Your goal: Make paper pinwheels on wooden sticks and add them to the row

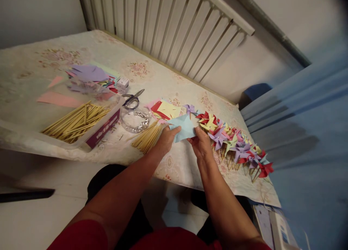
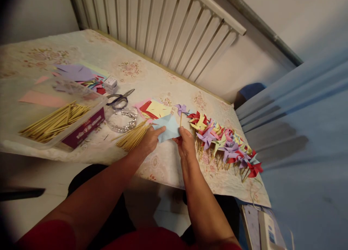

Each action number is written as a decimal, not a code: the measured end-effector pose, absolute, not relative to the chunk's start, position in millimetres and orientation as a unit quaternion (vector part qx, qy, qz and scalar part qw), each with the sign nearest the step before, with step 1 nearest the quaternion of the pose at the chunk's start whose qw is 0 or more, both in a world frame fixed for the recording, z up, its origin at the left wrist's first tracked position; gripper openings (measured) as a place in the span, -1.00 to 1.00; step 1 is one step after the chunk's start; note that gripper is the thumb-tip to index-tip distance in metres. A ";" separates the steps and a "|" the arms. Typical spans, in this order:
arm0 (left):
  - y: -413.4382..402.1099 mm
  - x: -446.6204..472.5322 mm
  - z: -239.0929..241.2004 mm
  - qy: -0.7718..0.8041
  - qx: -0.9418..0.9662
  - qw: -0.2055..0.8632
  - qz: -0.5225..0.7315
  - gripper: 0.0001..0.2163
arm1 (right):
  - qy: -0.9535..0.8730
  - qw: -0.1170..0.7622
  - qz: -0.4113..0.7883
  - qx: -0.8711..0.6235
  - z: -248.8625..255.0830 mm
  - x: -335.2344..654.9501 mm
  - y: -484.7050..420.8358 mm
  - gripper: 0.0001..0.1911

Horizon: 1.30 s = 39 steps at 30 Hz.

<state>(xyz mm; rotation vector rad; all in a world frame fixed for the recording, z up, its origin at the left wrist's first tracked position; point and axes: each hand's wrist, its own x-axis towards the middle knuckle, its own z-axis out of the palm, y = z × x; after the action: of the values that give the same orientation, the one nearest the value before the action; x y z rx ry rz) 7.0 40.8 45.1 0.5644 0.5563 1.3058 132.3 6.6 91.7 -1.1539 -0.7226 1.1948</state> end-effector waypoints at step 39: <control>35.9 8.1 46.0 0.221 0.273 0.763 0.543 -0.64 | -0.319 0.620 0.510 -0.504 81.4 118.3 -9.3 -0.70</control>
<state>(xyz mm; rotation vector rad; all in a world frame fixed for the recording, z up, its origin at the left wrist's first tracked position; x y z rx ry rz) 8.1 35.9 46.0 0.5943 0.4813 1.1801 118.3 -9.3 81.4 -1.1598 -0.7331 1.1725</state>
